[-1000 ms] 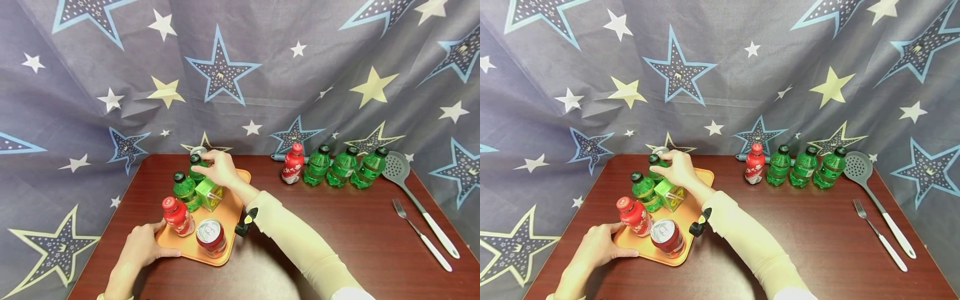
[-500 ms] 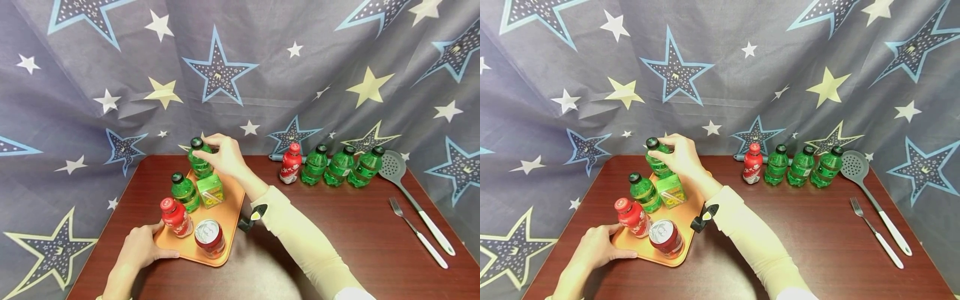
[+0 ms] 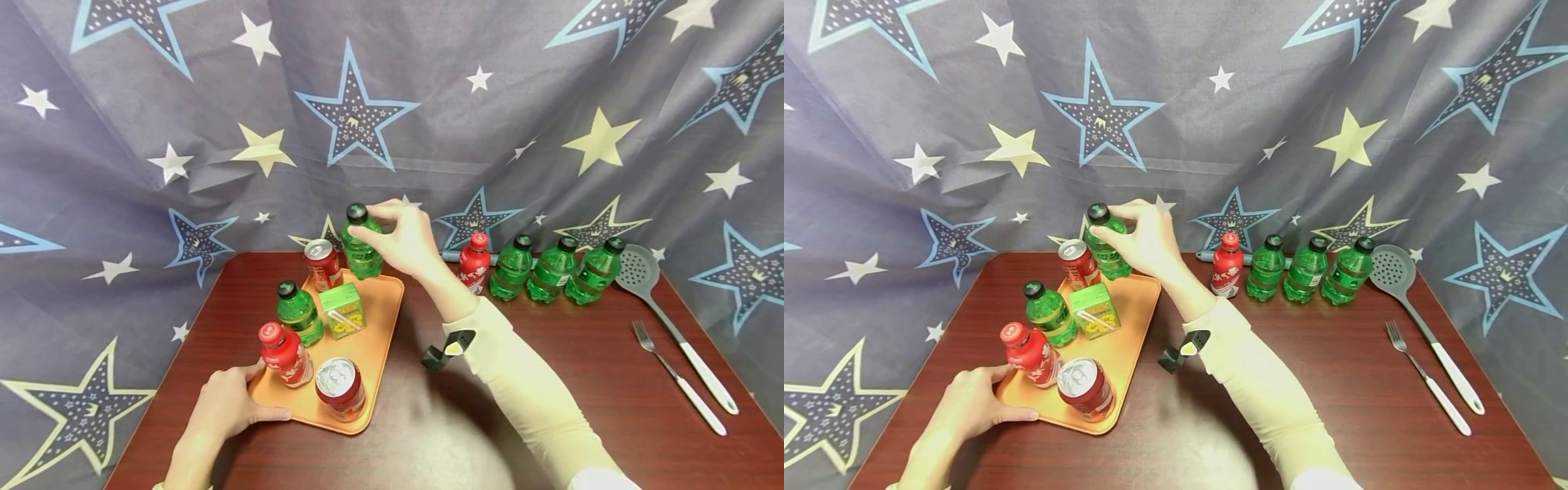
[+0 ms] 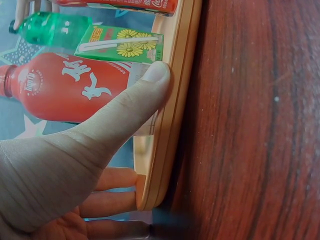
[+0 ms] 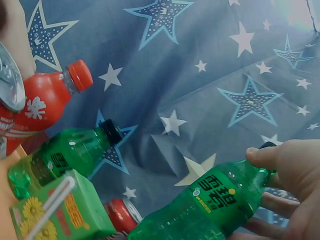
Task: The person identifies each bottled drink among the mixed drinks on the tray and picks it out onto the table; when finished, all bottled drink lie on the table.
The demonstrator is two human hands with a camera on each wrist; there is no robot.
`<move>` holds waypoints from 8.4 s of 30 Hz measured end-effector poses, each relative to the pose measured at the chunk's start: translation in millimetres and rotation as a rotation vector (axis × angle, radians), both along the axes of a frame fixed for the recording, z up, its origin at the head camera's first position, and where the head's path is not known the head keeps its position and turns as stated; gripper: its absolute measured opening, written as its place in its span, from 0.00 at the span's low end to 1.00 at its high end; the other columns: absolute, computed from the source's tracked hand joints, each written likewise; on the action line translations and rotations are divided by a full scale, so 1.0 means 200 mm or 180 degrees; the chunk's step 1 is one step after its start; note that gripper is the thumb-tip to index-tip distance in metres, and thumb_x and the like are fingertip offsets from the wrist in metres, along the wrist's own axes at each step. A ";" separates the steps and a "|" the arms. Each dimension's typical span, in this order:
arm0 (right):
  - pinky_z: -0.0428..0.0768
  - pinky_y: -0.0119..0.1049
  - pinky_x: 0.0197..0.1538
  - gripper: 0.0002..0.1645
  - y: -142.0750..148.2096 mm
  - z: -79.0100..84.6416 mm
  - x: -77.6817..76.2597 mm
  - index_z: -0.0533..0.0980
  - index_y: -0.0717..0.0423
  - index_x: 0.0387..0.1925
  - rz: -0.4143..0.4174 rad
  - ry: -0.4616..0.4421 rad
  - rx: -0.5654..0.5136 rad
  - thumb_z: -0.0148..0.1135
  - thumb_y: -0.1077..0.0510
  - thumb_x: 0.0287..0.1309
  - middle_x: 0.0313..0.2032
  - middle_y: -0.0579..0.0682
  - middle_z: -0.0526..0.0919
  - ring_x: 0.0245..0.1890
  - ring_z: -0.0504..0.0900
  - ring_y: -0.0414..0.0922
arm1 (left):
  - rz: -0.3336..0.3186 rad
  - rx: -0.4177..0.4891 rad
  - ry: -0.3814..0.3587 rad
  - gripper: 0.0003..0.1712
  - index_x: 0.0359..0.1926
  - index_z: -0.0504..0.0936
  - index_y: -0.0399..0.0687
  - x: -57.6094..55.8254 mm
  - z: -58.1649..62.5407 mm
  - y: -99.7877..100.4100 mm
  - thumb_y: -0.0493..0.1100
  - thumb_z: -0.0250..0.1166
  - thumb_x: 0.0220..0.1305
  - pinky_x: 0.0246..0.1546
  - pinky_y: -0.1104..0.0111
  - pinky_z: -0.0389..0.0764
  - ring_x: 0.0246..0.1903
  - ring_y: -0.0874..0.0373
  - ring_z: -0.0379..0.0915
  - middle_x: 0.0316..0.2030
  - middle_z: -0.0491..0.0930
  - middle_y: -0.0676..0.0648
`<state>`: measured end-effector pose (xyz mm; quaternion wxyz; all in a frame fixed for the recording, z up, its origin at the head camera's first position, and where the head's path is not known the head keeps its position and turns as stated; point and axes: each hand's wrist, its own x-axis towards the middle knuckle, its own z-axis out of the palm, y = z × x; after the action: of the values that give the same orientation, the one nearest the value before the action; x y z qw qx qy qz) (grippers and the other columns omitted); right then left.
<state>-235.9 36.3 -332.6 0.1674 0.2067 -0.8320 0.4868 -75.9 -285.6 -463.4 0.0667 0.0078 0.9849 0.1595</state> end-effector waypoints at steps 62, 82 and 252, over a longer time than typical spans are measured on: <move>0.80 0.32 0.47 0.15 0.84 -0.45 0.31 0.92 0.54 0.42 -0.0873 -0.0094 0.0393 0.84 0.55 0.52 0.42 0.51 0.93 0.46 0.89 0.49 | 0.0017 0.0043 0.0015 0.70 0.68 0.81 0.37 0.00 0.00 0.00 0.77 0.86 0.27 0.50 0.37 0.83 0.49 0.32 0.85 0.56 0.85 0.28; 0.80 0.31 0.49 0.16 0.85 -0.51 0.30 0.92 0.55 0.43 -0.0896 -0.0188 0.0418 0.84 0.55 0.52 0.43 0.53 0.93 0.48 0.89 0.50 | 0.0039 0.0065 0.0016 0.70 0.68 0.81 0.38 0.01 0.01 0.00 0.76 0.86 0.26 0.49 0.38 0.84 0.47 0.32 0.85 0.55 0.86 0.28; 0.85 0.29 0.43 0.23 -0.38 -0.06 0.15 0.81 0.50 0.64 0.0917 0.0380 0.0642 0.70 0.54 0.71 0.50 0.51 0.91 0.36 0.89 0.42 | 0.0047 0.0093 0.0027 0.70 0.68 0.81 0.40 0.01 0.02 0.00 0.76 0.86 0.25 0.46 0.38 0.84 0.46 0.30 0.85 0.54 0.86 0.27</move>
<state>-206.2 -38.8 -345.0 0.1234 0.3680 -0.8270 0.4068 -73.9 -285.9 -459.7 0.0613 0.0021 0.9828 0.1744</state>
